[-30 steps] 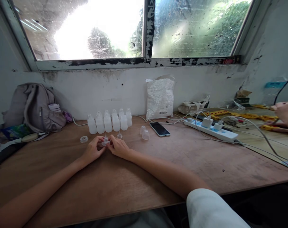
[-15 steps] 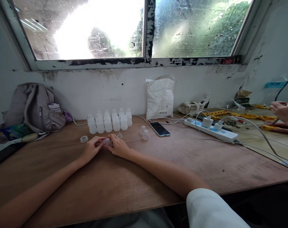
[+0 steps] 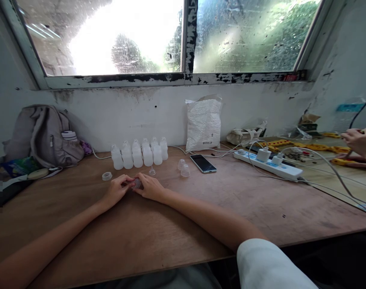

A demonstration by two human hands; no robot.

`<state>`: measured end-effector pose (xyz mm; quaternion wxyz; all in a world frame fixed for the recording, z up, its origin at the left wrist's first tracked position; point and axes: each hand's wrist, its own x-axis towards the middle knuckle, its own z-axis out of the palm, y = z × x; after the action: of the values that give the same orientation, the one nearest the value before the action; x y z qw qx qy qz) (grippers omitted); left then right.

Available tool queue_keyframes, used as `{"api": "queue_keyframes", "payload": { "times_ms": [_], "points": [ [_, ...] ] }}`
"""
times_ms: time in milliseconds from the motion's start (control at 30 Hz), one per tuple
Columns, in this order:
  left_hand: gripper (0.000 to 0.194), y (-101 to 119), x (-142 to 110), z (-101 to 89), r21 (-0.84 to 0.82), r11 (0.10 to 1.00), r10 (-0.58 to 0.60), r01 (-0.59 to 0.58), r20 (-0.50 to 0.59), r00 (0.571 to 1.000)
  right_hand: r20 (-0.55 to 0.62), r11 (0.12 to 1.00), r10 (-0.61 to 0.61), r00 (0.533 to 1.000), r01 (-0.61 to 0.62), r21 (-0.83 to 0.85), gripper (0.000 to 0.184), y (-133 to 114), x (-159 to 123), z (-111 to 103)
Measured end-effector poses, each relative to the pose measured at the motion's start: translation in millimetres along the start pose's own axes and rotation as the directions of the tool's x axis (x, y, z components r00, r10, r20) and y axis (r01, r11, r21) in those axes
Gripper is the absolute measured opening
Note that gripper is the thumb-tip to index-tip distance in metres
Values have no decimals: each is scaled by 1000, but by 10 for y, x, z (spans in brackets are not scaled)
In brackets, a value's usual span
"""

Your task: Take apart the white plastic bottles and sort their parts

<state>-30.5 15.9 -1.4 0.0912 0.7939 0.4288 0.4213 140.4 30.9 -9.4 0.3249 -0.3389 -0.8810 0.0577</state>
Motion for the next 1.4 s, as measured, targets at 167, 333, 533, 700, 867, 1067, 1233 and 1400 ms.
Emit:
{"api": "queue_keyframes", "payload": {
  "times_ms": [167, 333, 533, 700, 867, 1067, 1233, 1400],
  "points": [
    [6, -24, -12, 13, -22, 1000, 4, -4, -10, 1000, 2, 1000, 0, 1000, 0, -10, 39, -10, -2, 2],
    [9, -21, -15, 9, -63, 998, -15, 16, 12, 1000, -13, 1000, 4, 1000, -5, -15, 39, -24, -6, -11],
    [13, 52, -9, -12, -105, 994, -25, 21, -36, 999, -60, 1000, -16, 998, 16, 10, 35, -54, -6, -54],
    [17, 68, -20, -28, -119, 990, -83, 69, -116, 990, -150, 998, 28, 988, -19, 59, 25, -43, -6, -49],
    [23, 34, -17, -26, -65, 995, -84, 75, -146, 986, -199, 963, 117, 973, -160, -216, 25, 53, 213, -120],
    [29, 27, -18, -16, -39, 996, -84, 81, -83, 993, -331, 803, 239, 913, -377, -461, 44, 308, 736, -347],
    [27, -17, -4, 3, -33, 992, -122, 124, 58, 991, -290, 809, 264, 920, -375, -453, 24, 481, 908, -331],
    [28, -102, 25, 33, -47, 983, -174, 179, 81, 981, -289, 844, 275, 917, -374, -383, 14, 491, 877, -318]
  ]
}}
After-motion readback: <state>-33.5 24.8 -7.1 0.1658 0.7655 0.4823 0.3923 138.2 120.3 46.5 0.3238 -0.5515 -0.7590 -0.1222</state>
